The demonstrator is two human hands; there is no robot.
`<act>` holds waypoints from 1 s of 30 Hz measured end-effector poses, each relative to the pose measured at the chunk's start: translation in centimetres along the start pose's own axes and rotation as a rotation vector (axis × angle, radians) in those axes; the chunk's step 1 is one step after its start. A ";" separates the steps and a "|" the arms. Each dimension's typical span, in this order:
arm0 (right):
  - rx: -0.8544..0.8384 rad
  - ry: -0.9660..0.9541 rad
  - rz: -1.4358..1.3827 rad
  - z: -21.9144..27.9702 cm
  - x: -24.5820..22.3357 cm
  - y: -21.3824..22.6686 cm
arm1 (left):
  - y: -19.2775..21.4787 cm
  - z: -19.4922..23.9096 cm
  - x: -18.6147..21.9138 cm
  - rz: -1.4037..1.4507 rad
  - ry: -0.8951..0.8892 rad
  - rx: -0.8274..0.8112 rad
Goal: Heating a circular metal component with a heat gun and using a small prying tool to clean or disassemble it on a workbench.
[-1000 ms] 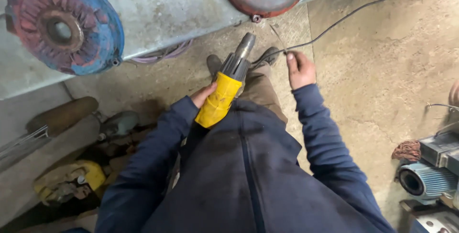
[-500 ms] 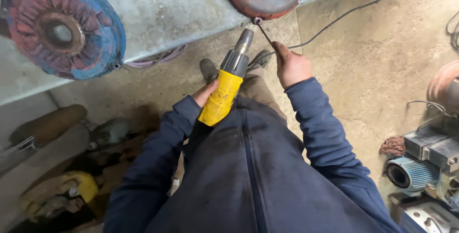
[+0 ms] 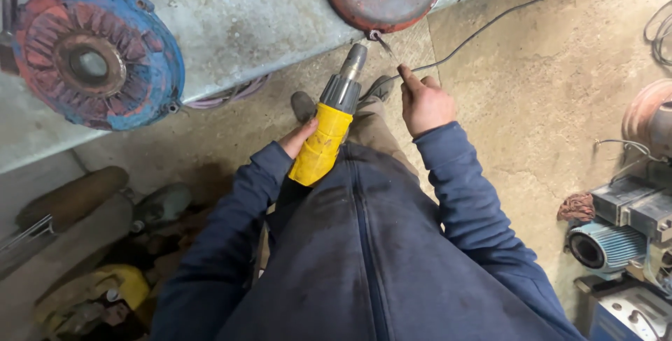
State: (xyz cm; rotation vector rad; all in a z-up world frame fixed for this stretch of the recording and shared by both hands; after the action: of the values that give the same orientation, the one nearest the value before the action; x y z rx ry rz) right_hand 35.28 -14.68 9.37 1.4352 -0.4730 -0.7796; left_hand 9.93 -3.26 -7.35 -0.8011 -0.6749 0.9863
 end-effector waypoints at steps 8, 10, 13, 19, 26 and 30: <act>0.054 -0.108 -0.447 0.6 0.4 -3.0 | -1.2 0.3 1.6 -0.084 -0.032 -0.025; -0.008 -0.216 -0.638 0.9 0.2 -4.2 | -1.4 0.7 1.6 -0.116 -0.039 -0.030; -0.193 -0.510 -1.005 1.9 0.9 -9.2 | -0.1 0.1 1.4 -0.062 -0.003 -0.009; -0.207 -0.698 -1.443 3.5 -0.9 -14.9 | 0.9 0.4 1.4 -0.181 0.000 0.067; -0.029 -0.704 -1.584 3.3 -3.9 -15.7 | -0.3 2.0 1.8 -0.217 -0.007 0.057; 0.044 -0.601 -1.465 3.2 -2.8 -17.9 | 0.4 2.5 1.1 -0.164 0.015 0.097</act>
State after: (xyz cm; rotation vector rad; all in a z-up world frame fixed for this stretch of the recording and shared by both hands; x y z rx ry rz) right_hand 27.74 -14.16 -7.37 1.4306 0.2432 -2.3997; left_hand 8.17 -1.48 -6.23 -0.6568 -0.6644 0.8569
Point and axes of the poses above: each hand's wrist, its own z-axis away from the middle knuckle, its own y-axis out of the back of the hand, x = y × z, the point moved 7 cm from there along -z, towards the middle knuckle, and after that the axes turned 8 degrees about z, right-handed, at the moved point
